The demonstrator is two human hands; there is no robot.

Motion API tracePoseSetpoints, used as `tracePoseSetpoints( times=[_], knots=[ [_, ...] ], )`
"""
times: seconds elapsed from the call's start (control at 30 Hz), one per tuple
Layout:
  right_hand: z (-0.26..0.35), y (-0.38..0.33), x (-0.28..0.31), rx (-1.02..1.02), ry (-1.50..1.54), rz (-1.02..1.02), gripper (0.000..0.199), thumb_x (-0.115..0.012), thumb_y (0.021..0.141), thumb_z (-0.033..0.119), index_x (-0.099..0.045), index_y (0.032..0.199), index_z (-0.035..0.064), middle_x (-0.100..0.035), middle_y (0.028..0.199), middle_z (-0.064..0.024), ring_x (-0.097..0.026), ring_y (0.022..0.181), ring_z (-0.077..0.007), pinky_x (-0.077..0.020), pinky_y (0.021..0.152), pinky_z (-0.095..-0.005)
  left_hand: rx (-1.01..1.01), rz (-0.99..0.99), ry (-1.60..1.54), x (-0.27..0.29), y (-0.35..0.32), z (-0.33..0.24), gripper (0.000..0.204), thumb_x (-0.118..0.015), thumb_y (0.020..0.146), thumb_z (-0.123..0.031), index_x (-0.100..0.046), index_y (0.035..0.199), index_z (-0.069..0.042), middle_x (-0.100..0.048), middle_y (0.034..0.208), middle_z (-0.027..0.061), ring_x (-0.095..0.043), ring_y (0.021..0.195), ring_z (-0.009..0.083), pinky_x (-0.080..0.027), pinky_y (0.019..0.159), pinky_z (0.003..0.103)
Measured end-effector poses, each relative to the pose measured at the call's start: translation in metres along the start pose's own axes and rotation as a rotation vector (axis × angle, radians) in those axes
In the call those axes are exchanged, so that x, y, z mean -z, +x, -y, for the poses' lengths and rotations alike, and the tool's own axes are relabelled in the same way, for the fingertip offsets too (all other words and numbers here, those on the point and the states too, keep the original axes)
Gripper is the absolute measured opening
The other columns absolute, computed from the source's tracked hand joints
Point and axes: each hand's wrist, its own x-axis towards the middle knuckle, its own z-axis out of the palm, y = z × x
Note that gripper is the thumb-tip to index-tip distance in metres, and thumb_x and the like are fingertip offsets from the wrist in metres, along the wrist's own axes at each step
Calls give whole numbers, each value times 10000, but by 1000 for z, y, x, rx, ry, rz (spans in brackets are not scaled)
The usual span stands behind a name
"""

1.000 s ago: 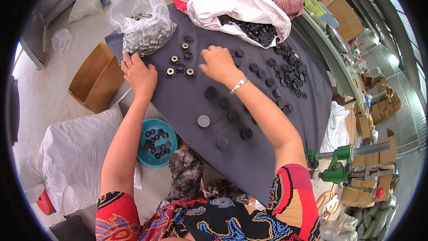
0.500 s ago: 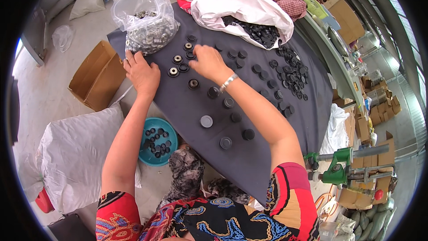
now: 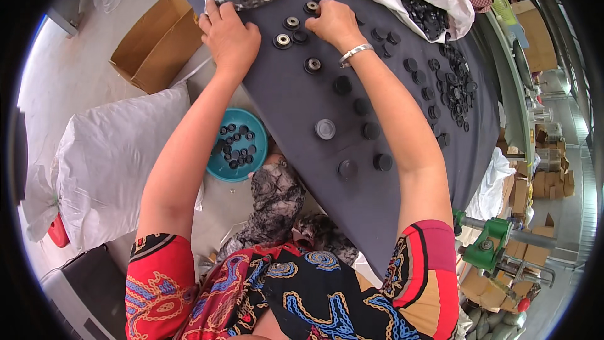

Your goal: The person sorts and arranges black plastic snap fastener components on a gray work surface. They then use a green manual press tool to assemble the fastener parts one by one, pressing the handle to secure the pieces together.

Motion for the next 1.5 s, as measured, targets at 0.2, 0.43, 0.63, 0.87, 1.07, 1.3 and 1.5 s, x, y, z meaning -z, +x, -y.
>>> tracePoseSetpoints(
  times=[0.2,0.43,0.63,0.87,1.07,1.3,1.5],
  knots=[
    [-11,-25,-2,130,106,-137,294,-679,694,199,-652,911,1,-633,931,-182,-615,867,-346,-501,794,-409,2,14,2,-3,1,-5,492,-622,767,-169,-493,1213,-8,-334,1462,272,-307,1317,503,-347,1003,600],
    [-24,-30,15,159,-31,114,336,-677,749,172,-667,1033,-8,-622,1041,-189,-612,974,-353,-490,883,-416,5,18,-18,-2,4,-7,462,-616,767,-156,-501,1187,-2,-324,1467,275,-310,1314,516,-346,1001,603],
    [-17,-56,28,356,64,87,299,-680,738,140,-665,1007,11,-573,832,-129,-585,733,-263,-499,728,-354,1,11,-21,-1,3,-8,417,-607,773,-140,-502,1147,13,-317,1464,280,-316,1308,521,-351,987,607],
    [-6,-91,27,400,118,109,285,-679,733,83,-650,1008,13,-548,858,-118,-577,719,-260,-495,702,-361,-9,6,-12,-1,2,-4,421,-608,772,-140,-503,1150,12,-318,1460,282,-318,1304,521,-354,984,609],
    [0,-88,27,355,50,155,285,-674,738,102,-647,1005,6,-569,917,-165,-602,844,-338,-499,780,-416,-23,-12,-29,0,2,-7,389,-602,767,-129,-509,1113,21,-323,1446,290,-328,1290,535,-358,967,620],
    [7,-99,40,388,-33,180,328,-721,730,180,-640,992,1,-587,902,-165,-604,874,-348,-494,780,-418,-4,1,-25,2,3,-6,397,-602,764,-127,-505,1118,24,-318,1457,289,-326,1297,534,-355,972,620],
    [13,-44,12,241,12,55,412,-735,741,217,-603,1031,-43,-617,960,-200,-604,940,-361,-481,847,-419,-11,-9,-24,0,2,-8,396,-601,765,-120,-502,1119,27,-320,1456,293,-323,1303,532,-359,971,619]
  ],
)
